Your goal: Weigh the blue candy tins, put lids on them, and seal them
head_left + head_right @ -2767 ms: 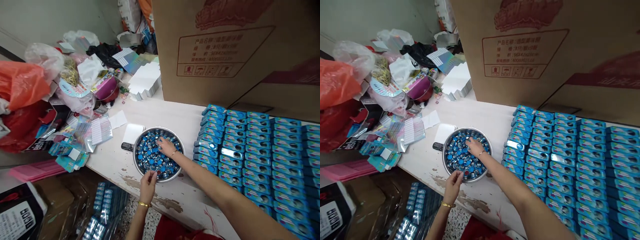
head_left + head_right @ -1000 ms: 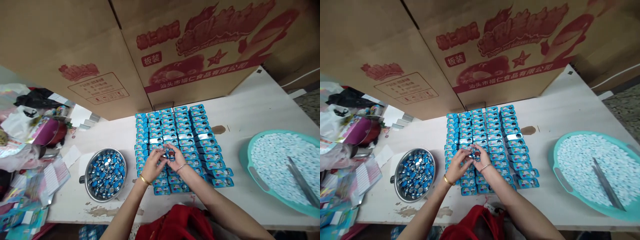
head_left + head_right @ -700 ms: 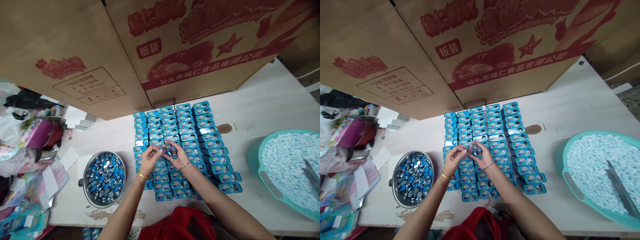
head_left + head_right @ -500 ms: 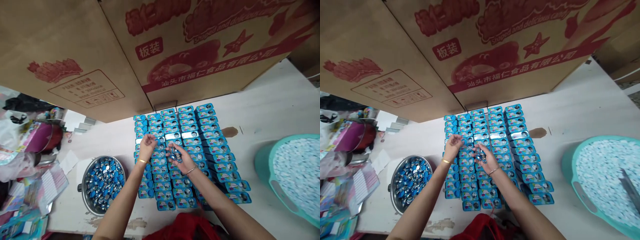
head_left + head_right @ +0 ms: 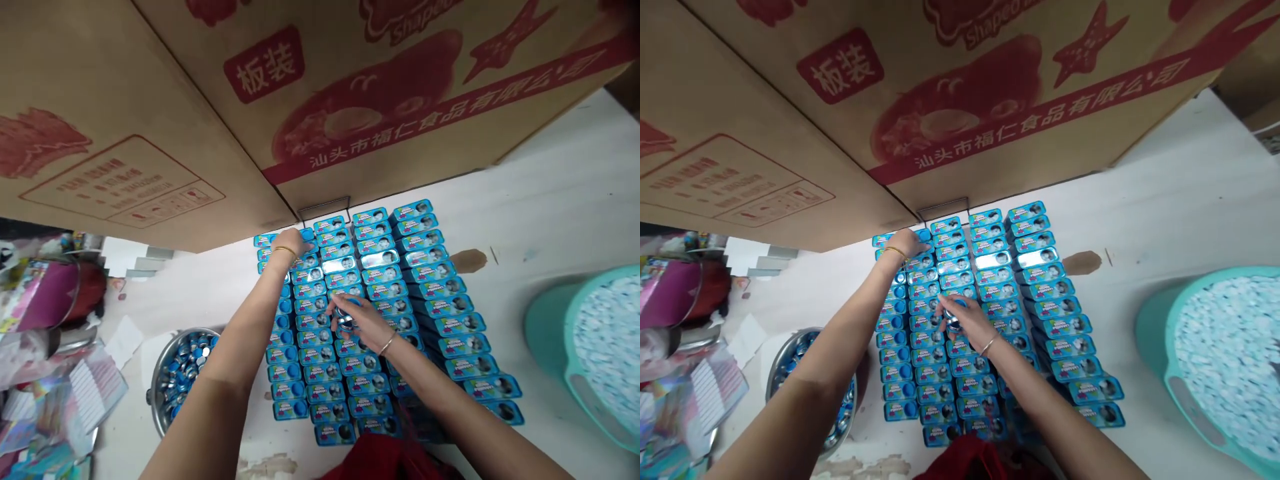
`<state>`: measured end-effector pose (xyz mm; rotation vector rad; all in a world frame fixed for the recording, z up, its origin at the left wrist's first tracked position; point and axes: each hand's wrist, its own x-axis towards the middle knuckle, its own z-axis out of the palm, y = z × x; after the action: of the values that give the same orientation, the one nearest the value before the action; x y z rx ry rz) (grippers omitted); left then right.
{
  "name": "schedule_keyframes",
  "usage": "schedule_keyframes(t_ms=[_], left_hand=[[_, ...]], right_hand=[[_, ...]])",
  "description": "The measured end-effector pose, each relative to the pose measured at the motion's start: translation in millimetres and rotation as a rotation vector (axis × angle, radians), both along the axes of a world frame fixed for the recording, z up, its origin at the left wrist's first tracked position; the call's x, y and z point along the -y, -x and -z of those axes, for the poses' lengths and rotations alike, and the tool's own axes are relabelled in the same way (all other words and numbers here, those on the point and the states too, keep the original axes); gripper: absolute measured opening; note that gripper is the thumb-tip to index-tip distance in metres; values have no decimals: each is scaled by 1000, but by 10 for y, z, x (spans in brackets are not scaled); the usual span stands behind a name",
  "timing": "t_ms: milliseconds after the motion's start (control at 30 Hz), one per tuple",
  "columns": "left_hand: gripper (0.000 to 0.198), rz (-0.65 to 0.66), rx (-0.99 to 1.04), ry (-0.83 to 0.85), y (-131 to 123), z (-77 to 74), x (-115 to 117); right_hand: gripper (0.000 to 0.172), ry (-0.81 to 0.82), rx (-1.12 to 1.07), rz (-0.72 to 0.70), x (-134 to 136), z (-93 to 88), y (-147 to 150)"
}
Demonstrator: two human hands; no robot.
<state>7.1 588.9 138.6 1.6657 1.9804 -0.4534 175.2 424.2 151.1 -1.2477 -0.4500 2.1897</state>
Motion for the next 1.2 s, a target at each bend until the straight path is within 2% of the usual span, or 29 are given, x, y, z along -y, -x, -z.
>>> schedule_keyframes(t_ms=[100, 200, 233, 300, 367, 400, 467, 567, 733, 800, 867, 967, 1100, 1200], left_hand=[[31, 19, -77, 25, -28, -33, -53], [26, 16, -40, -91, -85, -114, 123], [24, 30, 54, -148, -106, -157, 238], [23, 103, 389, -193, -142, -256, 523], [27, 227, 770, -96, -169, -352, 814], [24, 284, 893, -39, -179, -389, 939], [15, 353, 981, 12, -190, -428, 1119], [19, 286, 913, -36, -173, -399, 1205], [12, -151, 795, -230, -49, -216, 1013], [3, -243, 685, -326, 5, -128, 879], [6, -235, 548, -340, 41, -54, 742], [13, -164, 341, -213, 56, -5, 546], [27, -30, 123, 25, 38, -30, 307], [27, 37, -14, 97, 13, -61, 215]], right_hand=[[39, -21, -4, -28, -41, 3, 24], [38, -28, 20, -65, -67, 17, 35], [37, -28, 32, -77, -69, 31, 36], [34, -19, 55, -102, -64, 77, 44], [27, -23, 62, -122, -48, 128, 65], [24, -31, 64, -128, -39, 147, 81], [20, -49, 69, -142, -24, 160, 122], [21, -30, 51, -174, -22, 124, 175], [28, -10, -17, -88, -58, 73, 158], [30, -5, -67, -53, -69, 84, 122], [29, 2, -140, -10, -73, 101, 81], [31, 6, -199, 30, -72, 114, 27], [37, 20, -167, 16, -75, 89, -29], [40, 30, -123, 17, -80, 68, -52]])
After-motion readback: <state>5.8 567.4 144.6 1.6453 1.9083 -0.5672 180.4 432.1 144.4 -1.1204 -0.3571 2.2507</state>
